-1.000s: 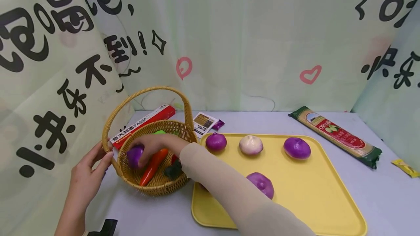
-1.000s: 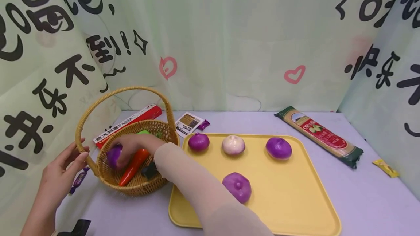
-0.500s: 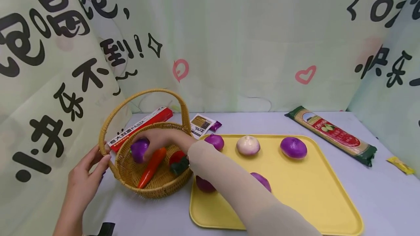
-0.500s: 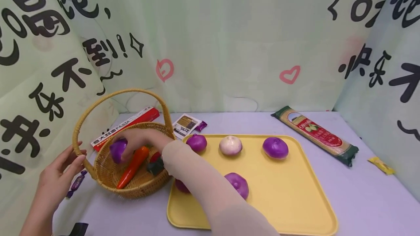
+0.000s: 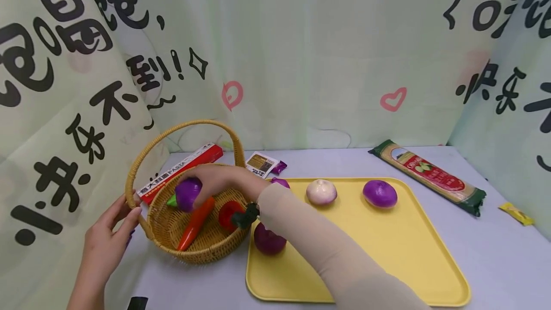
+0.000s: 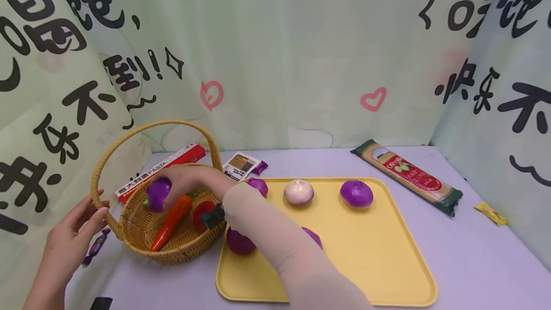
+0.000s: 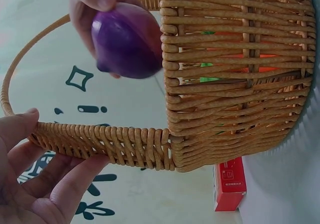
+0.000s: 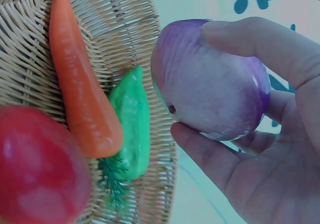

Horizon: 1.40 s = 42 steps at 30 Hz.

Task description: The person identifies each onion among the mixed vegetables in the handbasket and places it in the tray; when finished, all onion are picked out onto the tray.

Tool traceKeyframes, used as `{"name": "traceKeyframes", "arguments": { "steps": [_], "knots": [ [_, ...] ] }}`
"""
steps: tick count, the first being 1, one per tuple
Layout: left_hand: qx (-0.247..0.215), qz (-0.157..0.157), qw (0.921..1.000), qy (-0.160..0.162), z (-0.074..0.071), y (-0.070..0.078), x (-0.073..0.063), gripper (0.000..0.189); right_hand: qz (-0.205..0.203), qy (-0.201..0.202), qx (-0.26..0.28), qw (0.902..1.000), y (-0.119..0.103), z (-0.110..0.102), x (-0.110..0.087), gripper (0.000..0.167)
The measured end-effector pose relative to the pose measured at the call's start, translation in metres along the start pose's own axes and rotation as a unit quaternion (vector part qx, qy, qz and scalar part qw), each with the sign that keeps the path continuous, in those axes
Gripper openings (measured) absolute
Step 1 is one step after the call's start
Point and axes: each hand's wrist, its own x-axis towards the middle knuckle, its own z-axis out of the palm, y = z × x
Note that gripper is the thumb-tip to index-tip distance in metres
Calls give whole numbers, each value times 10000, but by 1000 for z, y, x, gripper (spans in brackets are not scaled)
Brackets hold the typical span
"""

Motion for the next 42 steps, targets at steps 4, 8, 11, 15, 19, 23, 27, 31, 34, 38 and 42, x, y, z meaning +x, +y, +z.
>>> {"name": "traceKeyframes", "arguments": {
  "steps": [4, 8, 11, 15, 19, 23, 27, 31, 34, 38, 42],
  "knots": [
    [13, 9, 10000, -5, 0, 0, 0, 64, -150, 62, -19, 9999, -2, -7, -10, 60],
    [26, 3, 10000, 2, 0, 1, 0, 65, -190, 114, 47, 9997, -2, -11, -20, 59],
    [2, -11, 10000, 3, 1, 1, -1, 65, -182, 173, 5, 9997, -3, -15, -28, 60],
    [-5, -29, 10000, 13, 1, 1, -1, 64, -201, 257, -17, 9995, -5, -21, -39, 62],
    [3, -48, 10000, 6, 0, 2, -1, 65, -170, 337, 59, 9993, -6, -29, -51, 64],
    [-22, -119, 9999, -31, 1, 3, -1, 66, -168, 406, 171, 9989, -6, -35, -61, 66],
    [-66, -196, 9998, -73, 1, 3, -1, 66, -245, 516, 181, 9982, -4, -40, -70, 67],
    [-77, -195, 9998, -76, 1, 2, -1, 65, -320, 600, 261, 9973, -3, -45, -82, 69],
    [-97, -181, 9998, -80, 2, 1, 0, 65, -391, 660, 307, 9966, -3, -49, -92, 70],
    [-115, -157, 9998, -98, 2, 1, 0, 65, -421, 727, 357, 9958, -1, -54, -105, 70],
    [-89, -150, 9998, -114, 1, 1, 0, 65, -415, 781, 412, 9952, 1, -59, -119, 70]
  ]
}}
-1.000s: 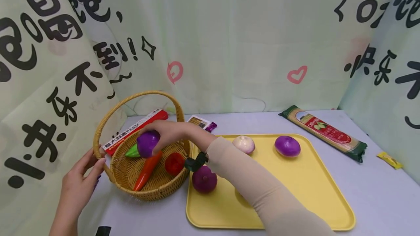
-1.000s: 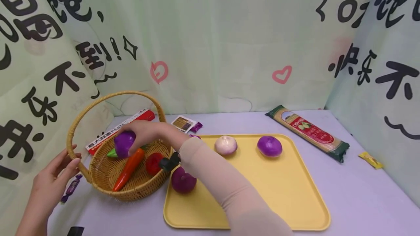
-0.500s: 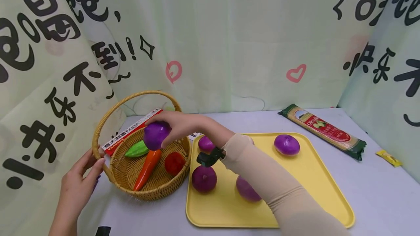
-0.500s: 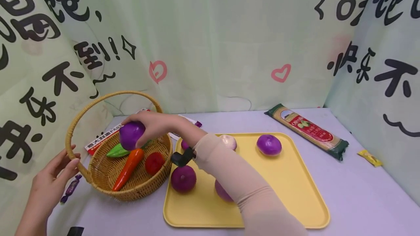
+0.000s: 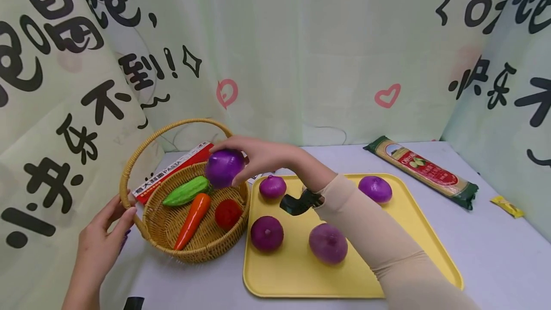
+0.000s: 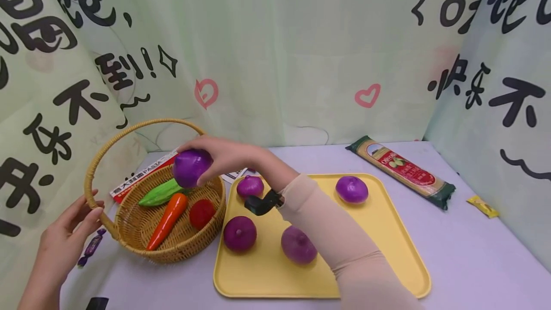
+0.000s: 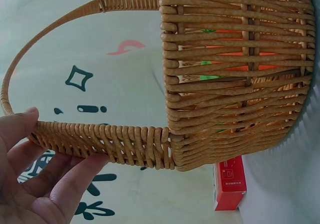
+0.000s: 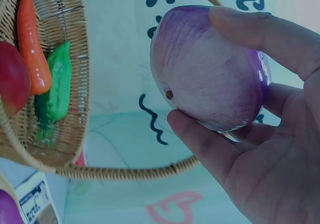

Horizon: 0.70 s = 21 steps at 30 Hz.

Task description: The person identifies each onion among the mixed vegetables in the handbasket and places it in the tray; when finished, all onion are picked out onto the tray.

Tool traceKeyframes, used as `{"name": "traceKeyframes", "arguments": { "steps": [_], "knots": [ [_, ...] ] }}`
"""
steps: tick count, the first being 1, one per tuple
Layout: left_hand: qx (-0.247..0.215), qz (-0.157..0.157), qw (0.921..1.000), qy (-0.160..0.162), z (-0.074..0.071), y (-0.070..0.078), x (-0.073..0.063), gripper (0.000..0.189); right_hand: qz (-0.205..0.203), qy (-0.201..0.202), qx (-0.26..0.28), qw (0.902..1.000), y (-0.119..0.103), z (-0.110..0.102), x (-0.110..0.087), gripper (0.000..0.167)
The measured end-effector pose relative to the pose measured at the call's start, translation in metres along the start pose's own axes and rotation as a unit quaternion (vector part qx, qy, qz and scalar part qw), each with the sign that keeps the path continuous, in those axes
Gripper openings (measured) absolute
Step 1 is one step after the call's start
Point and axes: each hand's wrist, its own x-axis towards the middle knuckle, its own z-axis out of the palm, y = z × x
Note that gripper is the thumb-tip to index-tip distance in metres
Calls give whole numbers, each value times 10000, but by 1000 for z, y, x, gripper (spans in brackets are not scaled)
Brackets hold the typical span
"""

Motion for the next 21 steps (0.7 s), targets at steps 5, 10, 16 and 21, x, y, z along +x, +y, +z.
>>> {"name": "traceKeyframes", "arguments": {
  "steps": [5, 10, 16, 21],
  "knots": [
    [-5, -69, 9999, -101, -1, -1, 0, 66, -100, 153, 71, 9998, 3, -9, -18, 72],
    [-12, -81, 9999, -108, 0, -1, 1, 66, -153, 291, 117, 9994, 5, -18, -35, 71],
    [6, -50, 9999, -93, 0, -1, 1, 65, -204, 417, 197, 9987, 9, -24, -55, 71],
    [44, -55, 9999, -104, -1, -1, 1, 65, -221, 508, 227, 9982, 12, -27, -69, 70]
  ]
}}
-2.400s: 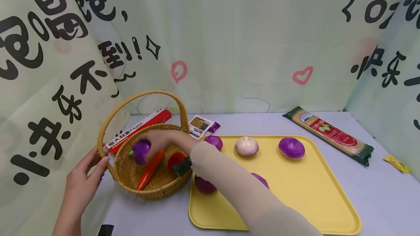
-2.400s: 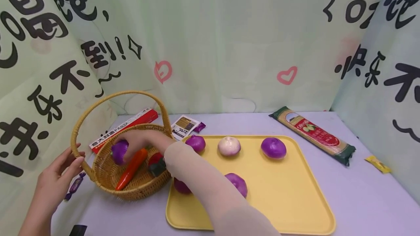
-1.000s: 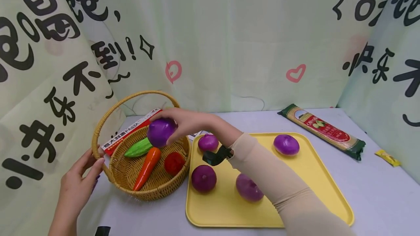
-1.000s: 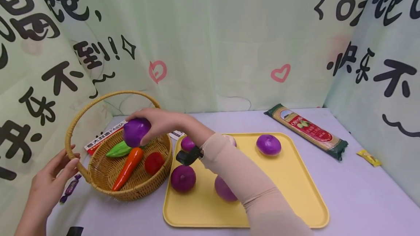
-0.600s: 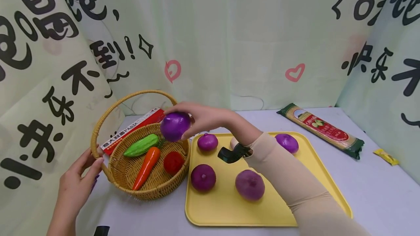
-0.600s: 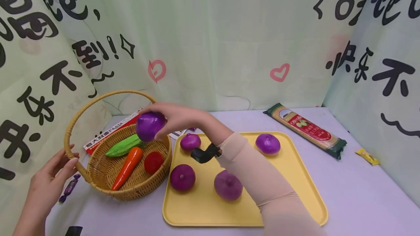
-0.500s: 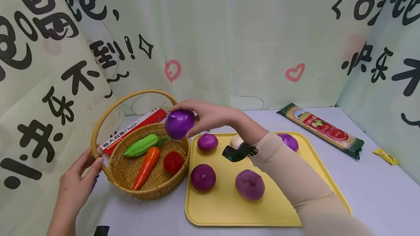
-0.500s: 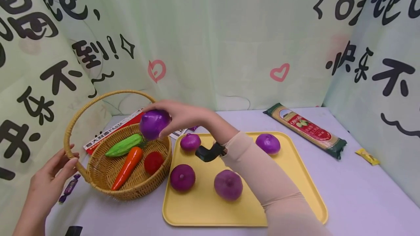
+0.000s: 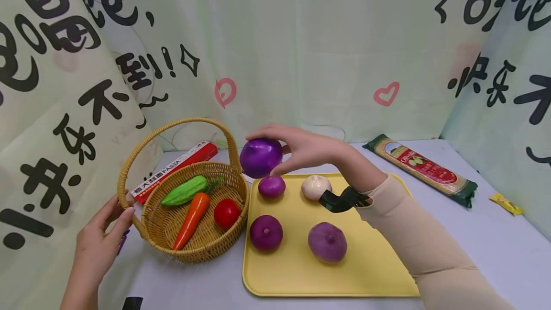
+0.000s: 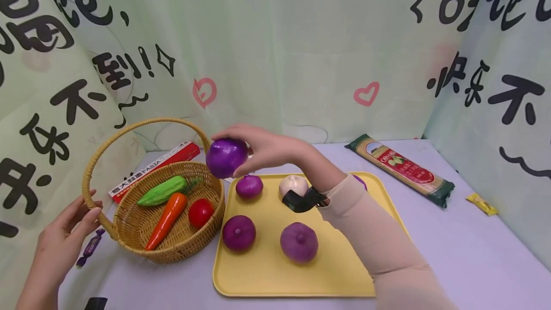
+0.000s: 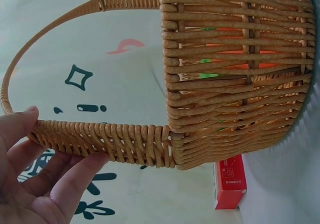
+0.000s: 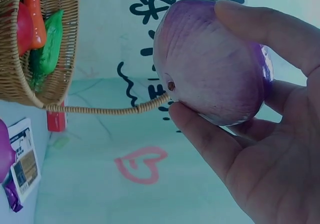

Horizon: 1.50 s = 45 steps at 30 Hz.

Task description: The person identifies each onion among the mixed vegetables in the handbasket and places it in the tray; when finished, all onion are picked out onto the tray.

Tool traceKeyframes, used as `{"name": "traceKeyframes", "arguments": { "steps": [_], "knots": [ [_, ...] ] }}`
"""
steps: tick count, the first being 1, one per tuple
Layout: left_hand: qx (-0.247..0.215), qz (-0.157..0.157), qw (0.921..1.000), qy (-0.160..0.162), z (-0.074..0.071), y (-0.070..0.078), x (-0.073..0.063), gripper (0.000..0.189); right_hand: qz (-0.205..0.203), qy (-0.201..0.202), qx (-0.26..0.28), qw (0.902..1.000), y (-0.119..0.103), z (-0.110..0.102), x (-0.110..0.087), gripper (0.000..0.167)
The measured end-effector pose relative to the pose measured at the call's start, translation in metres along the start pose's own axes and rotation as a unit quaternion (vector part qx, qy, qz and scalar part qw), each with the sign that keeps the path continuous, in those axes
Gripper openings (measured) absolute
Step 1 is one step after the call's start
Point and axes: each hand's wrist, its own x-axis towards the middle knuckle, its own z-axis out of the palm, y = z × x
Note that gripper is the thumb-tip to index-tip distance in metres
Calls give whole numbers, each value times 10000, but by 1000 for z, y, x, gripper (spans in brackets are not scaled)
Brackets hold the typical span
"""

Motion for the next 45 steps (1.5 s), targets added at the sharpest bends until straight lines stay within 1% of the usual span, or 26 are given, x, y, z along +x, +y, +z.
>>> {"name": "traceKeyframes", "arguments": {
  "steps": [4, 9, 15, 23, 25, 30, 37, 42, 45],
  "knots": [
    [16, -9, 10000, 0, 0, 0, 0, 65, 18, 61, -5, 10000, 0, -3, -9, 71],
    [10, -58, 10000, -43, -1, 1, -1, 66, -78, 153, -44, 9998, -1, -6, -21, 71],
    [32, -7, 10000, -55, -1, 1, -1, 66, 42, 302, -158, 9994, -3, -12, -40, 71],
    [63, 61, 10000, -32, -2, 1, 0, 65, -29, 475, -176, 9987, -1, -16, -67, 70],
    [56, 51, 10000, -18, -2, 1, 0, 65, 16, 542, -145, 9984, -1, -16, -74, 71],
    [55, 45, 10000, -55, -2, 0, 0, 66, 195, 803, -117, 9965, 2, -17, -97, 73],
    [131, 21, 9999, -27, -1, -3, 0, 65, 176, 1209, -230, 9922, 14, -22, -135, 75],
    [162, 10, 9999, -12, -2, -3, 1, 64, 478, 1530, -246, 9868, 21, -24, -161, 77],
    [85, 48, 9999, -29, -2, -2, 1, 64, 662, 1669, -303, 9833, 25, -23, -173, 77]
  ]
}}
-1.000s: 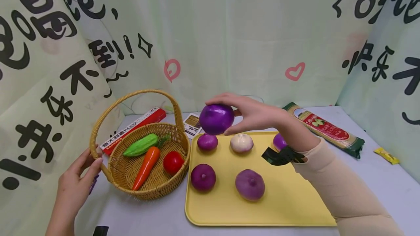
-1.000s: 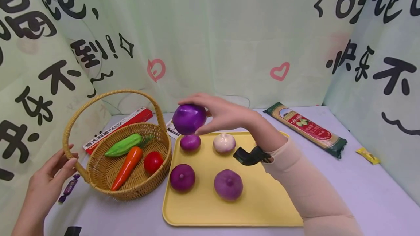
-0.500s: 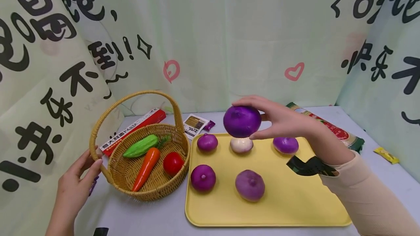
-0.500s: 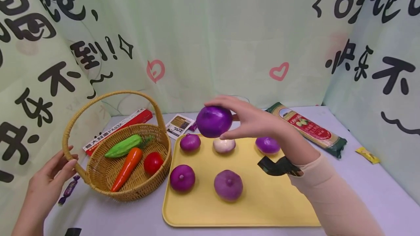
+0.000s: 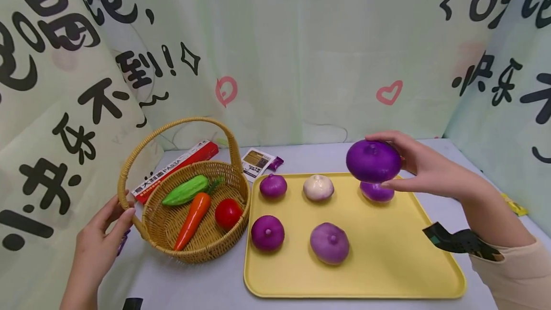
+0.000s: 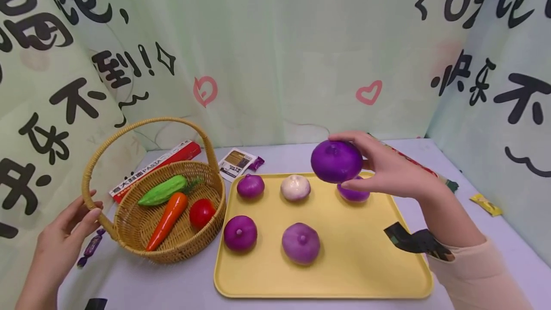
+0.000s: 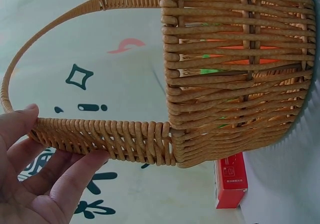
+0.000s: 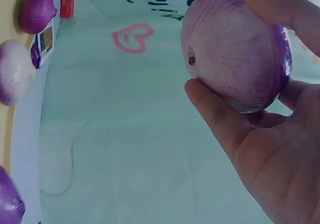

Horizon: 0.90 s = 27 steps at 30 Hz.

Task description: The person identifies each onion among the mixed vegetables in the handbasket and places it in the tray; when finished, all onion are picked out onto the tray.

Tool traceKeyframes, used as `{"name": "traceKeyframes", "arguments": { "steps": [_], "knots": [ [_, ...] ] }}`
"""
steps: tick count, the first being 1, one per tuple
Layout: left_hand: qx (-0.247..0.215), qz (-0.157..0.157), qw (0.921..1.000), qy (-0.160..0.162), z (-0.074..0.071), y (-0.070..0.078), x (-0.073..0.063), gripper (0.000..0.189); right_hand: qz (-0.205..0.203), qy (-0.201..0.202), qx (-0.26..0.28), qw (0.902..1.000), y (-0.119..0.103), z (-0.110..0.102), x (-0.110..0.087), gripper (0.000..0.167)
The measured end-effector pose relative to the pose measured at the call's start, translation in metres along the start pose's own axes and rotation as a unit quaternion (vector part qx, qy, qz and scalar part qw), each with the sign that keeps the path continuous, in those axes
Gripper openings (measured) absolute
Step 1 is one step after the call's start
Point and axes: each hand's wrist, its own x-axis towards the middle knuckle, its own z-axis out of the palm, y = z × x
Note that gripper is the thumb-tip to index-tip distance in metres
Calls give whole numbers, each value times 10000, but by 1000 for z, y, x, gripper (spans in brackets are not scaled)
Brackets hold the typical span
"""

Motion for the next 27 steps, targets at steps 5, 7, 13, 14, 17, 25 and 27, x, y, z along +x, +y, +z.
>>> {"name": "traceKeyframes", "arguments": {
  "steps": [5, 7, 13, 14, 17, 25, 27],
  "knots": [
    [-4, 37, 10000, 60, 0, 2, 0, 63, 24, 169, -202, 9996, 10, 0, -17, 78],
    [-9, 42, 10000, 77, 0, 2, 0, 63, 28, 186, -122, 9997, 14, 2, -23, 78],
    [22, 74, 9999, 90, -1, 1, 0, 63, 283, 256, 49, 9993, 30, 14, -40, 75],
    [36, 82, 9999, 86, -1, 1, 0, 63, 370, 289, 29, 9989, 32, 17, -43, 75],
    [47, 100, 9999, 81, 0, 1, 0, 64, 574, 323, -31, 9978, 39, 23, -51, 73],
    [36, 64, 9999, 115, 1, 2, -1, 64, 1432, -52, 272, 9893, 59, 38, -75, 70],
    [20, 34, 9999, 95, 1, 2, -1, 64, 1536, -146, 495, 9868, 65, 42, -81, 69]
  ]
}}
